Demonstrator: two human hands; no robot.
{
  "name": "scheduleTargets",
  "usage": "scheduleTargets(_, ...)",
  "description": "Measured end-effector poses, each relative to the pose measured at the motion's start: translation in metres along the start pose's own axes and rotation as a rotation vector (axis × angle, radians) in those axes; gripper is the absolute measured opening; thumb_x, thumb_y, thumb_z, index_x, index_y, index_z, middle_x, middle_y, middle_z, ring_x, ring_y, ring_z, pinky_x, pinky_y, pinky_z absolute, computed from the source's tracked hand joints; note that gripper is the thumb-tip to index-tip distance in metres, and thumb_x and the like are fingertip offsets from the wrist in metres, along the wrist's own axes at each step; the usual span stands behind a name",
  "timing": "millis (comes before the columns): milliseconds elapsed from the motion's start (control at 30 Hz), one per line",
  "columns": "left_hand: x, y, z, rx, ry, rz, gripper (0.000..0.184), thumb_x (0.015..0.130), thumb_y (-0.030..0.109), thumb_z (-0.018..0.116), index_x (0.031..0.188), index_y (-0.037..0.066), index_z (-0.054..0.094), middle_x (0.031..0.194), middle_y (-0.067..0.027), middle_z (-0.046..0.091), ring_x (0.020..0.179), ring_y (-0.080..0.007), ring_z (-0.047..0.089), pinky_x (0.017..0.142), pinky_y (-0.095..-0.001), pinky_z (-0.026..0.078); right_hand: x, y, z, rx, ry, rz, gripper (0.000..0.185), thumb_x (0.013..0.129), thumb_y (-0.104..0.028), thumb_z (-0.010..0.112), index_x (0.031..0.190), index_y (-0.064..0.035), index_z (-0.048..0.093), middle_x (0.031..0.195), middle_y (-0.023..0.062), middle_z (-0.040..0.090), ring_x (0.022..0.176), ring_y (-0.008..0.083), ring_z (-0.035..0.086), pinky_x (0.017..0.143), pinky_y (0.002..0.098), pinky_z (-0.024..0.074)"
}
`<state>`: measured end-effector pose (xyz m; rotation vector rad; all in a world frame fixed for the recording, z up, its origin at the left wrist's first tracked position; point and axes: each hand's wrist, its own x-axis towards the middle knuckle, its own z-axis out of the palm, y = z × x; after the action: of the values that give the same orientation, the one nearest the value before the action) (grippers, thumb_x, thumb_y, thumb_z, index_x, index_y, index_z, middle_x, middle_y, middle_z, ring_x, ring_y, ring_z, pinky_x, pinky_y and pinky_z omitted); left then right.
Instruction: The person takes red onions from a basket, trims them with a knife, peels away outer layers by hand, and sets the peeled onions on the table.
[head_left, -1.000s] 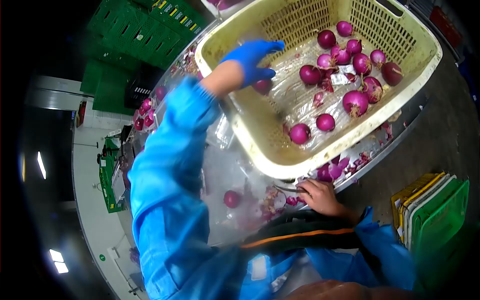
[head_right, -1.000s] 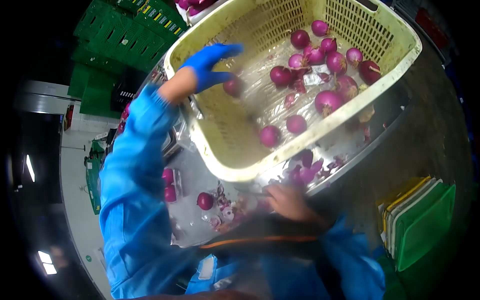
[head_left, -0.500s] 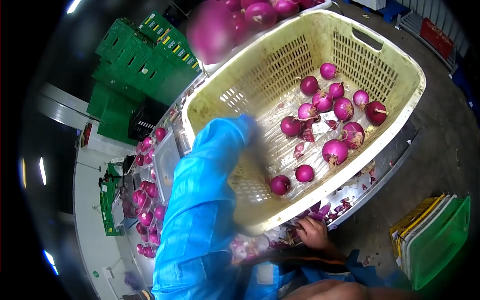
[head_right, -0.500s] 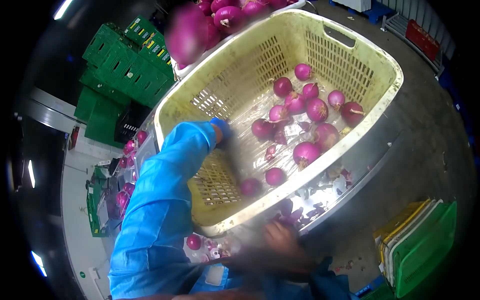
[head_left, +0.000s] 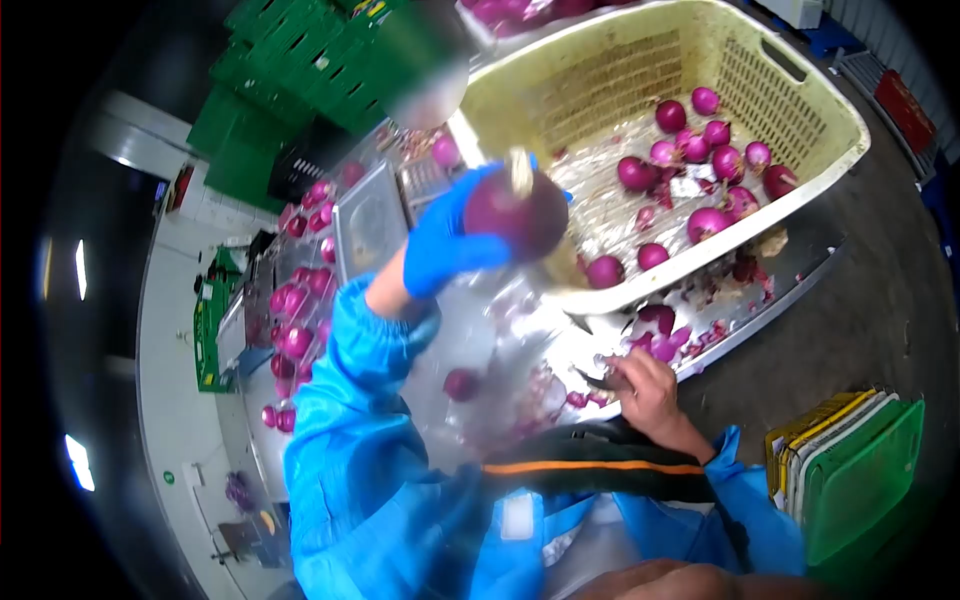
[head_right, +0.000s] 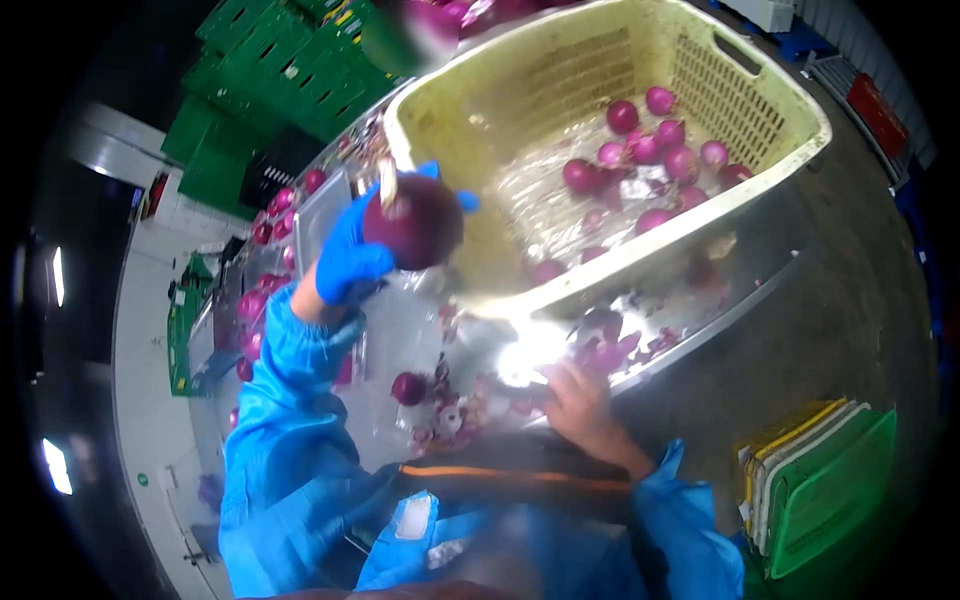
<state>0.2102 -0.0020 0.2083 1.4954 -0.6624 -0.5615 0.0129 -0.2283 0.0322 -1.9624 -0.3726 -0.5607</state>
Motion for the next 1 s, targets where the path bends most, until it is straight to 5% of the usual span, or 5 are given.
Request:
scheduleTargets(333, -0.161, -0.078, 0.077, 0.045, 0.301, -0.142, 0.072, 0.081, 0.02, 0.081, 0.139, 0.001, 0.043, 0.129, -0.011, 0.06, 0.122, -0.0222, 0.055, 0.106, -0.0384, 0.043, 0.029, -0.067, 0.033, -0.325, -0.229, -0.07, 0.048, 0.068, -0.009, 0.079, 0.113, -0.0111, 0.065, 0.087, 0.0065, 0.062, 0.078, 0.0247, 0.064, 0.066, 0.0368, 0.0506)
scheduleTargets(633, -0.186, -0.092, 0.094, 0.089, 0.307, -0.171, 0.08, 0.078, 0.028, 0.084, 0.138, 0.001, 0.039, 0.13, -0.0147, 0.057, 0.122, -0.0258, 0.055, 0.105, -0.041, 0.042, -0.012, -0.044, 0.054, -0.37, -0.172, 0.026, 0.033, 0.074, -0.011, 0.075, 0.106, -0.0118, 0.066, 0.083, 0.0063, 0.062, 0.073, 0.0249, 0.064, 0.063, 0.0363, 0.0502)
scheduleTargets(767, -0.183, -0.101, 0.096, 0.299, 0.324, -0.14, 0.086, 0.072, 0.029, 0.087, 0.139, 0.003, 0.04, 0.131, -0.0154, 0.054, 0.121, -0.0274, 0.054, 0.103, -0.0414, 0.044, -0.022, -0.056, 0.047, -0.123, -0.097, 0.155, 0.033, 0.085, -0.007, 0.067, 0.117, -0.0014, 0.064, 0.082, 0.0152, 0.063, 0.074, 0.0301, 0.065, 0.065, 0.0333, 0.0518)
scheduleTargets(800, -0.18, -0.103, 0.098, 0.309, 0.319, -0.134, 0.085, 0.071, 0.028, 0.087, 0.138, 0.003, 0.041, 0.13, -0.0155, 0.054, 0.121, -0.0281, 0.054, 0.102, -0.0414, 0.044, -0.016, -0.065, 0.042, -0.014, -0.141, 0.289, 0.039, 0.088, -0.018, 0.071, 0.123, -0.0049, 0.061, 0.101, 0.0113, 0.068, 0.081, 0.0265, 0.066, 0.074, 0.0323, 0.0524)
scheduleTargets(1000, -0.167, -0.11, 0.114, 0.531, 0.273, -0.03, 0.079, 0.069, 0.022, 0.086, 0.134, 0.003, 0.046, 0.121, -0.0177, 0.054, 0.114, -0.0335, 0.056, 0.096, -0.0428, 0.047, -0.005, -0.064, 0.041, 0.548, -0.07, 0.557, 0.03, 0.09, -0.018, 0.073, 0.11, -0.0013, 0.059, 0.088, 0.0009, 0.06, 0.083, 0.01, 0.055, 0.075, 0.0261, 0.0471)
